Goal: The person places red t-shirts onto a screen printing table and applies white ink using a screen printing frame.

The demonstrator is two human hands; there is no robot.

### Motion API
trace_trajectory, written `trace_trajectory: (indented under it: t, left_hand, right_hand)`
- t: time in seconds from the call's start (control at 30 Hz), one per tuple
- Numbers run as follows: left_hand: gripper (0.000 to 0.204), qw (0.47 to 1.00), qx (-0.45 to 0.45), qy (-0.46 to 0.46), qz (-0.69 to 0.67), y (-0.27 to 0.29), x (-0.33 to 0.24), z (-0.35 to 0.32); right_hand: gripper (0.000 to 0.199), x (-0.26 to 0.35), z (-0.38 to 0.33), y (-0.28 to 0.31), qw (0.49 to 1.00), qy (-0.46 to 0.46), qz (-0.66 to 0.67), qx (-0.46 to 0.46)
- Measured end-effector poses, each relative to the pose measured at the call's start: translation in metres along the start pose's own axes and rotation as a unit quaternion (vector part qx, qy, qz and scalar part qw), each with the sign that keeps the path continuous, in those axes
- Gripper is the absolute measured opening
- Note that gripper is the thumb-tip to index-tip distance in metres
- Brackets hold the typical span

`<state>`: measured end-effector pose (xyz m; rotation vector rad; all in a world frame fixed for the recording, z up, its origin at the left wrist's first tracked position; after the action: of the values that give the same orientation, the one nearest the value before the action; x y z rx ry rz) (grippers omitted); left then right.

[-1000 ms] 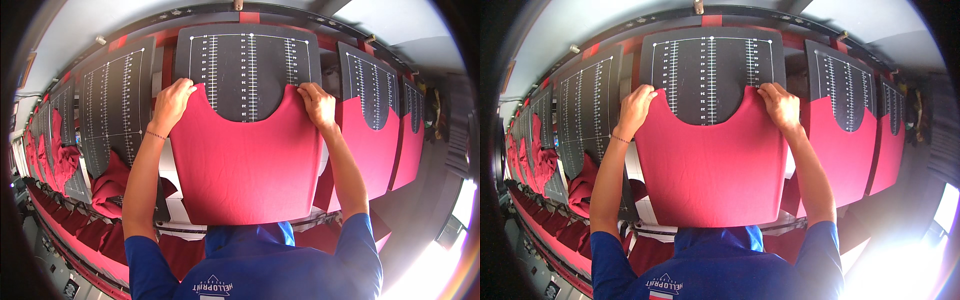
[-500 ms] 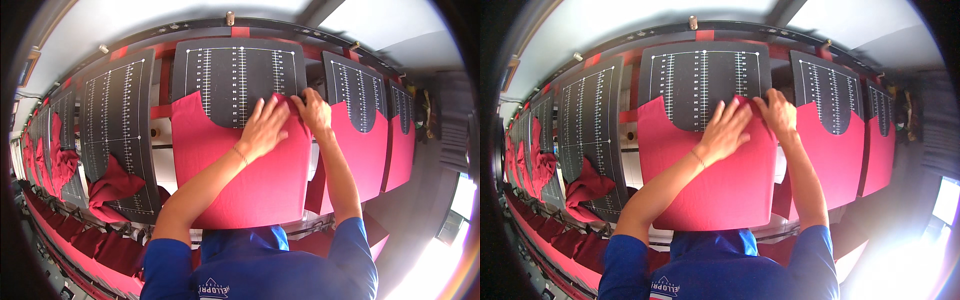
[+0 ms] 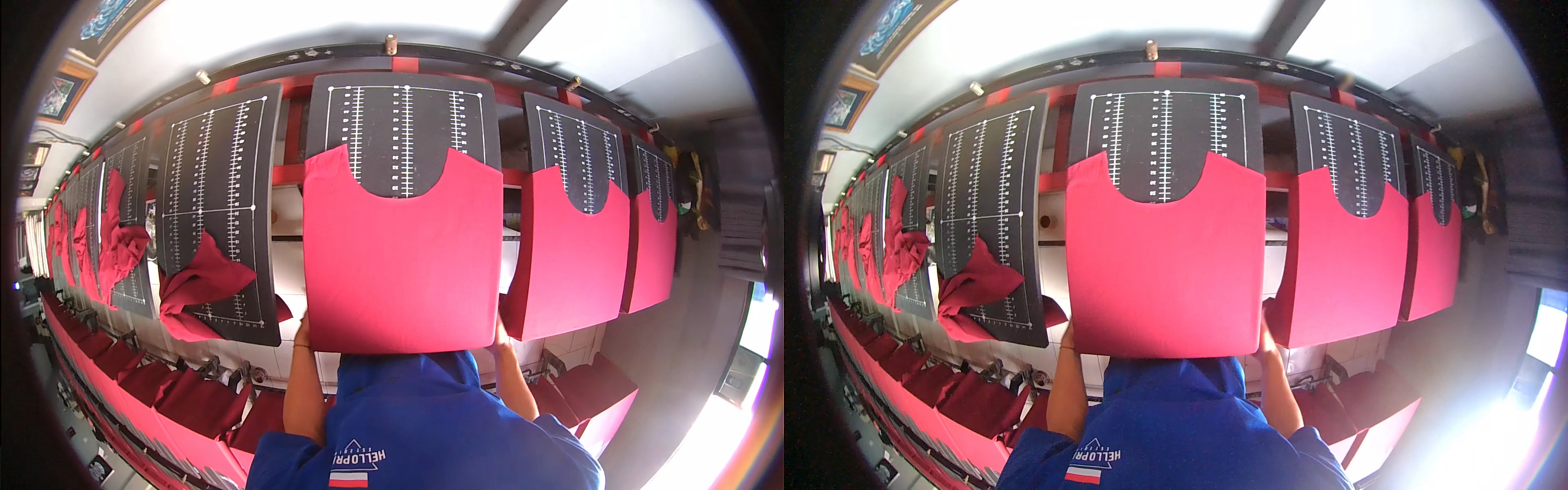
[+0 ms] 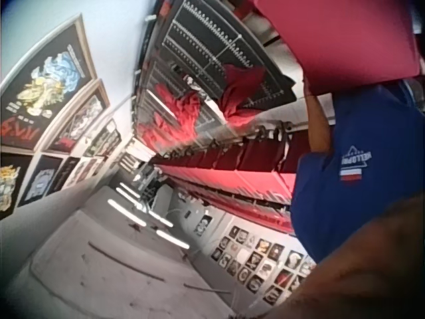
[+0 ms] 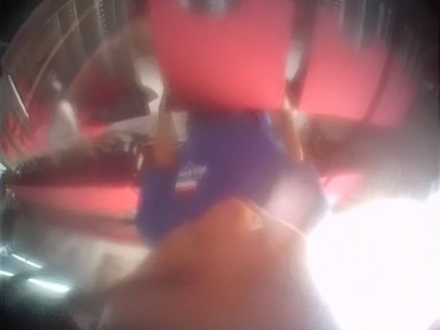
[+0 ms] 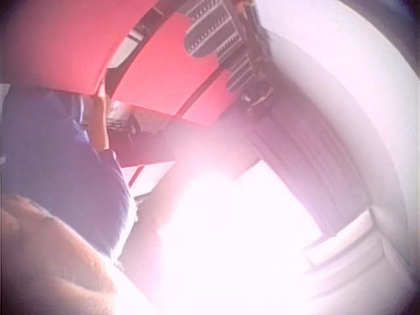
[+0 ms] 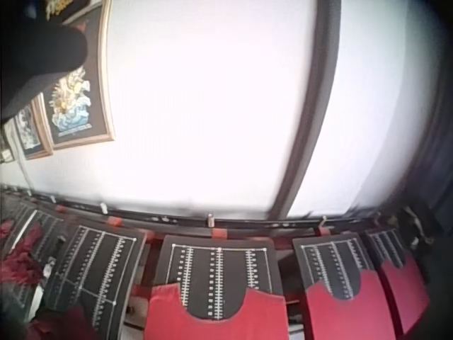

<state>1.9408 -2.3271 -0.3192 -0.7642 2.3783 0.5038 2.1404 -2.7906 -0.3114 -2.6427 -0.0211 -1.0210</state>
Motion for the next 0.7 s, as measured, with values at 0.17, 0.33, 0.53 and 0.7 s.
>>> trace_trajectory:
  t: [0.17,0.33,0.53,0.7]
  left_hand:
    - [0.052,0.962,0.092,0.101,-0.238,-0.009,0.044,0.006]
    - [0.055,0.956,-0.004,0.024,-0.292,0.021,0.057,0.024]
    - [0.053,0.964,-0.036,0.013,-0.262,0.034,0.067,0.033]
    - [0.046,0.962,-0.021,0.013,-0.272,0.018,0.054,0.029]
  right_hand:
    - [0.039,-0.058,-0.009,0.064,0.969,-0.074,0.184,0.145]
    - [0.041,-0.027,-0.034,0.030,0.990,-0.049,0.132,-0.018]
    - [0.040,-0.031,-0.035,0.040,0.996,-0.013,0.087,0.010]
    - [0.041,-0.009,-0.028,0.052,0.980,0.067,-0.182,-0.055]
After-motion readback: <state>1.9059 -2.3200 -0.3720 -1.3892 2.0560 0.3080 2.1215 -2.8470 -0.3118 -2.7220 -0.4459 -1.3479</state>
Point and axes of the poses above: each hand's wrist, its own z-axis towards the middle knuckle, its own y-axis out of the back of the hand, x = y × z, the point moved 5 cm from there along z, towards the middle knuckle, and after that the axes turned 5 degrees about y, right-handed, at the moved point
